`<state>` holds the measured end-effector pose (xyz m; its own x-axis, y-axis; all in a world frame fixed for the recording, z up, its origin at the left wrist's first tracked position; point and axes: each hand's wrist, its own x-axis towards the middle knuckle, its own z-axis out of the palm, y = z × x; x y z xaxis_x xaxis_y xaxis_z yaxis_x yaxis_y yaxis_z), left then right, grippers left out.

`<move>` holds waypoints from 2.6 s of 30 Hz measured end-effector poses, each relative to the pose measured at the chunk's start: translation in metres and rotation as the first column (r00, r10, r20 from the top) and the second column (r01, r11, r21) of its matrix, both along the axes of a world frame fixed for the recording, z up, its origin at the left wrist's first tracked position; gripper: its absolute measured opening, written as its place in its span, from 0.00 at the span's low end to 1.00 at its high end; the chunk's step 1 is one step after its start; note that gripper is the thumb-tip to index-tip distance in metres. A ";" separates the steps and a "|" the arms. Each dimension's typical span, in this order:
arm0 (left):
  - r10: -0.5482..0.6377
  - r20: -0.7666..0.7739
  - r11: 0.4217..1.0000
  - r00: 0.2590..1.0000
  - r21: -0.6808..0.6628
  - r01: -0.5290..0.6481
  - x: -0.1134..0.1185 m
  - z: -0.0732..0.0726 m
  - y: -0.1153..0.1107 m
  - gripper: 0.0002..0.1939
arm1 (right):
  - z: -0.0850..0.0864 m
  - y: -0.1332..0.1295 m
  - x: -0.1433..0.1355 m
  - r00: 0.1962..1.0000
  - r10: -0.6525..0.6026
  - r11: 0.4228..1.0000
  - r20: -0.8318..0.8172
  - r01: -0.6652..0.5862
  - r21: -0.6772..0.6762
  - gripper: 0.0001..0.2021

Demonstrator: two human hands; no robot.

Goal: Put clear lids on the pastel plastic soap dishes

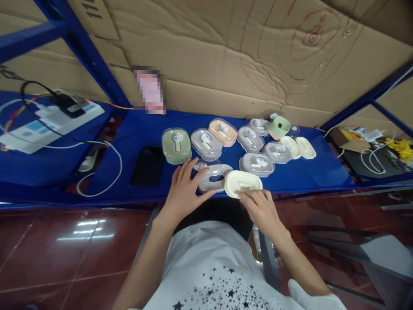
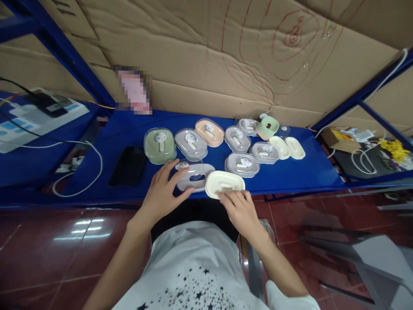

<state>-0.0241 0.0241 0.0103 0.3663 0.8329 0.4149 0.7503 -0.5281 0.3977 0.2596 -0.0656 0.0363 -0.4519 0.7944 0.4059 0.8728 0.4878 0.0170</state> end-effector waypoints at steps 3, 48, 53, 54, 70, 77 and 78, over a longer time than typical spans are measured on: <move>-0.062 -0.071 0.998 0.996 -0.015 0.061 0.004 0.008 0.006 0.40 | 0.000 -0.001 0.006 1.000 -0.014 1.000 -0.013 0.014 -0.026 0.16; -0.214 -0.132 0.960 0.968 0.156 0.233 0.022 -0.002 0.016 0.26 | -0.038 0.068 0.002 0.933 0.017 0.987 -0.360 -0.073 -0.144 0.23; -0.274 -0.150 0.949 0.950 0.116 0.292 0.025 0.007 0.023 0.35 | -0.034 0.070 0.003 0.915 0.009 0.972 -0.403 -0.103 -0.212 0.20; -0.288 -0.151 0.946 0.946 0.110 0.305 0.026 0.009 0.024 0.34 | -0.034 0.069 0.003 0.912 0.012 0.972 -0.409 -0.107 -0.211 0.20; -0.276 0.065 0.960 0.959 0.069 0.271 0.027 0.002 0.025 0.30 | -0.043 0.065 0.002 0.829 -0.071 0.980 -0.555 -0.045 -0.193 0.28; -0.335 0.154 0.941 0.930 0.009 0.337 0.025 -0.003 0.032 0.28 | -0.047 0.066 0.004 0.792 -0.074 0.983 -0.606 -0.043 -0.177 0.30; -0.337 0.160 0.940 0.928 0.006 0.340 0.027 -0.002 0.033 0.27 | -0.047 0.066 0.004 0.786 -0.075 0.984 -0.614 -0.042 -0.174 0.31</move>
